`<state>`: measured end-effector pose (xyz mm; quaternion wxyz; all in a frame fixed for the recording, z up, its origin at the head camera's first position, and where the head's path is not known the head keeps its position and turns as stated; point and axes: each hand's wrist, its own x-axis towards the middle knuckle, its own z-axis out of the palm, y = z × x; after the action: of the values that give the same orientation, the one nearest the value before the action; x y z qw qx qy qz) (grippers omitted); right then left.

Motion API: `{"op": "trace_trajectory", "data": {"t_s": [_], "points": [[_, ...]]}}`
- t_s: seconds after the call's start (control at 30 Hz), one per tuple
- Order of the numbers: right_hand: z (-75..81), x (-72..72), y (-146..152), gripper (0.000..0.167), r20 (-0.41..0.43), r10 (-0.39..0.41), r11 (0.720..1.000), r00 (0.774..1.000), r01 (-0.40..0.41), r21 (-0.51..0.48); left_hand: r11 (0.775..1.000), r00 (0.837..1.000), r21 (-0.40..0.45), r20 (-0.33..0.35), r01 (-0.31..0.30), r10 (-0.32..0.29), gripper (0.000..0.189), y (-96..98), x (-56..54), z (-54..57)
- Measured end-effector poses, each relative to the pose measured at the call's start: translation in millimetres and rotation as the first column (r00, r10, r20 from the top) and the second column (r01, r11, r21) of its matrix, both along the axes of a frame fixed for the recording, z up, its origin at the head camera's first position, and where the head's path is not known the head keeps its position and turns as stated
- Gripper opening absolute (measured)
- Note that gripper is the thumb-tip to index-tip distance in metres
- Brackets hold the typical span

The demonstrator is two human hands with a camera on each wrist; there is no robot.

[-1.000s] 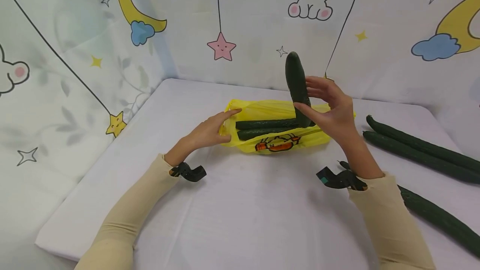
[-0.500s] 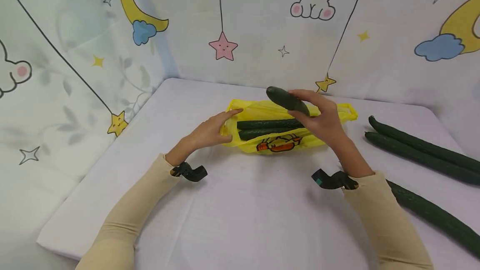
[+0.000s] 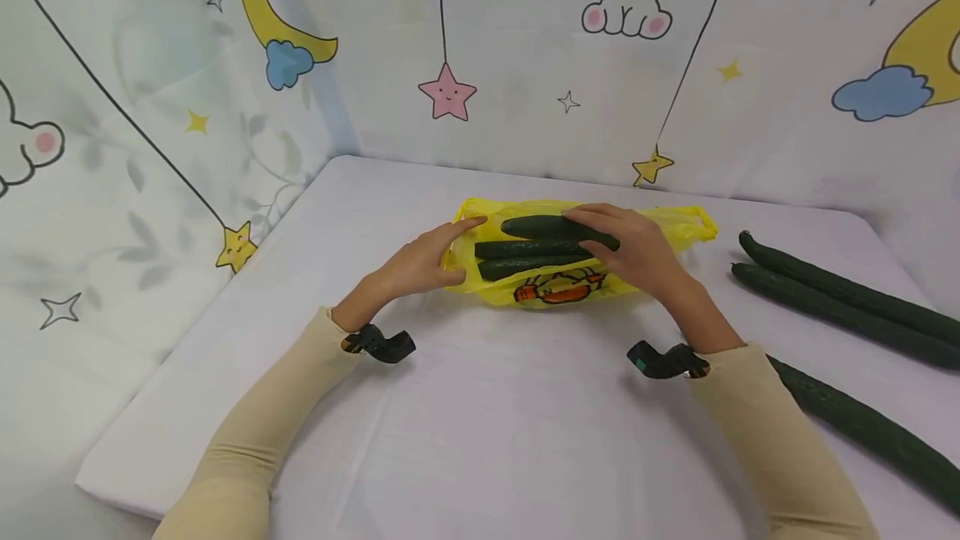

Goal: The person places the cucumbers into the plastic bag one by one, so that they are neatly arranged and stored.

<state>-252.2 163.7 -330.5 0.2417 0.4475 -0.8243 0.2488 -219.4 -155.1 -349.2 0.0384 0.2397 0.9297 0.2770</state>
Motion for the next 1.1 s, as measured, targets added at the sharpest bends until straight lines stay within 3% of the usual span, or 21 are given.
{"op": "trace_trajectory", "data": {"t_s": [0.13, 0.3, 0.63, 1.1], "points": [[-3.1, -2.2, 0.6, 0.058, 0.01, -0.039, 0.996, 0.999, 0.038, 0.078, 1.0, 1.0, 0.0, 0.003, -0.003, 0.003, 0.08, 0.2, 0.6, 1.1], [-1.9, -4.7, -2.7, 0.053, 0.09, -0.087, 0.984, 0.992, 0.071, 0.165, 1.0, 1.0, -0.006, 0.008, -0.009, 0.009, 0.081, 1.0, 0.3, 0.8], [-4.9, -19.7, -12.1, 0.043, 0.294, -0.079, 0.976, 0.953, 0.013, 0.219, 1.0, 1.0, 0.001, 0.022, -0.022, 0.022, 0.08, 1.2, 1.2, 2.0], [-18.9, -36.0, -11.8, 0.037, 0.373, -0.115, 0.951, 0.921, -0.007, 0.31, 1.0, 1.0, 0.003, 0.019, -0.018, 0.018, 0.08, 1.0, 0.7, 0.5]]}}
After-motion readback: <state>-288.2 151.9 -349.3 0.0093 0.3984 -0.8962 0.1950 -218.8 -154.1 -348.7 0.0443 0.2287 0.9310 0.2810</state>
